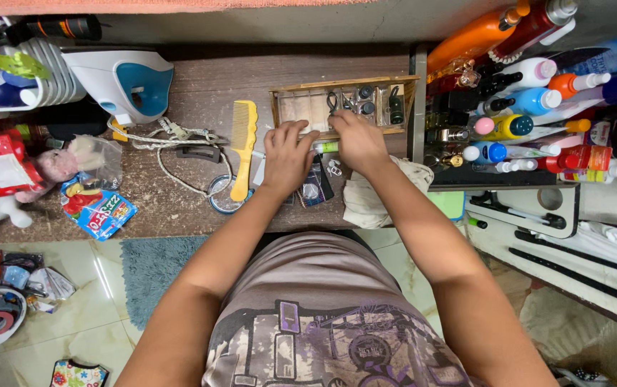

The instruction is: The person wipes a cluttered countertop with a cloth, then removes small items from a clear plastic organizer and wipes the organizer itself. The person handles a comb, a small notebook, and various small containers during the process.

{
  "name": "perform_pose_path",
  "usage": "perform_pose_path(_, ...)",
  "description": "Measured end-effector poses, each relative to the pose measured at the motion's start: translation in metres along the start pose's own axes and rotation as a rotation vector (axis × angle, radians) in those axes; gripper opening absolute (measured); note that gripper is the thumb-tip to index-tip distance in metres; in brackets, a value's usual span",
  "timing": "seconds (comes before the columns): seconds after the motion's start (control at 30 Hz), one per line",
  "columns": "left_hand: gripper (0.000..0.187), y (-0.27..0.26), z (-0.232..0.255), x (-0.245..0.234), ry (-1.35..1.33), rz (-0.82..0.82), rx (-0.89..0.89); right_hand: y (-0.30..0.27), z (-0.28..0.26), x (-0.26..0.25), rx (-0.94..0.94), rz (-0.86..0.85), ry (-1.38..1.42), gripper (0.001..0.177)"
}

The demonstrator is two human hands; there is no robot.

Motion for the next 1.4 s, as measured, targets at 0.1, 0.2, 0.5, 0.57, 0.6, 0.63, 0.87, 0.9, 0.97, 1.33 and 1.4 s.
perform_pose_path(0.1,0.049,0.007,-0.001,0.004,0.007,-0.006,0.017,0.024,0.007,0.020,0.023,-0.233,-0.200,0.040)
perform_pose_path(0.2,0.046,0.010,-0.002,0.009,0.005,-0.017,0.011,0.035,0.014,0.032,0.003,-0.370,-0.258,0.045)
perform_pose_path(0.5,0.030,0.015,-0.011,0.017,0.091,0.054,0.006,0.045,0.021,0.043,-0.001,-0.523,-0.418,0.053)
perform_pose_path(0.57,0.026,0.017,-0.014,0.020,0.108,0.061,0.007,0.043,0.018,0.038,-0.062,-0.492,-0.443,0.049)
perform_pose_path(0.6,0.026,0.017,-0.015,0.021,0.104,0.062,0.007,0.042,0.017,0.036,-0.090,-0.476,-0.455,0.047)
perform_pose_path(0.63,0.026,0.018,-0.016,0.022,0.100,0.063,0.007,0.041,0.016,0.035,-0.102,-0.475,-0.462,0.043)
perform_pose_path(0.87,0.025,0.018,-0.019,0.027,0.112,0.057,-0.028,0.043,0.008,0.025,-0.096,-0.384,-0.307,0.030)
perform_pose_path(0.9,0.025,0.018,-0.019,0.028,0.111,0.052,-0.031,0.041,0.007,0.022,-0.089,-0.352,-0.265,0.028)
perform_pose_path(0.97,0.025,0.019,-0.021,0.029,0.107,0.044,-0.043,0.036,0.004,0.014,-0.098,-0.292,-0.196,0.026)
perform_pose_path(1.33,0.025,0.021,-0.009,0.013,0.057,0.080,-0.037,-0.036,0.012,-0.042,-0.014,0.170,0.230,0.029)
perform_pose_path(1.4,0.025,0.022,-0.004,0.012,0.029,0.071,-0.034,-0.053,0.009,-0.030,0.004,0.128,0.361,0.031)
Point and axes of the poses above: each hand's wrist, its own y-axis towards the middle knuckle, its own x-axis out of the palm, z = x × y, the point moved 7 cm from there along y, towards the middle knuckle, and after that the axes turned 3 degrees about -x, right-handed, at the moved point
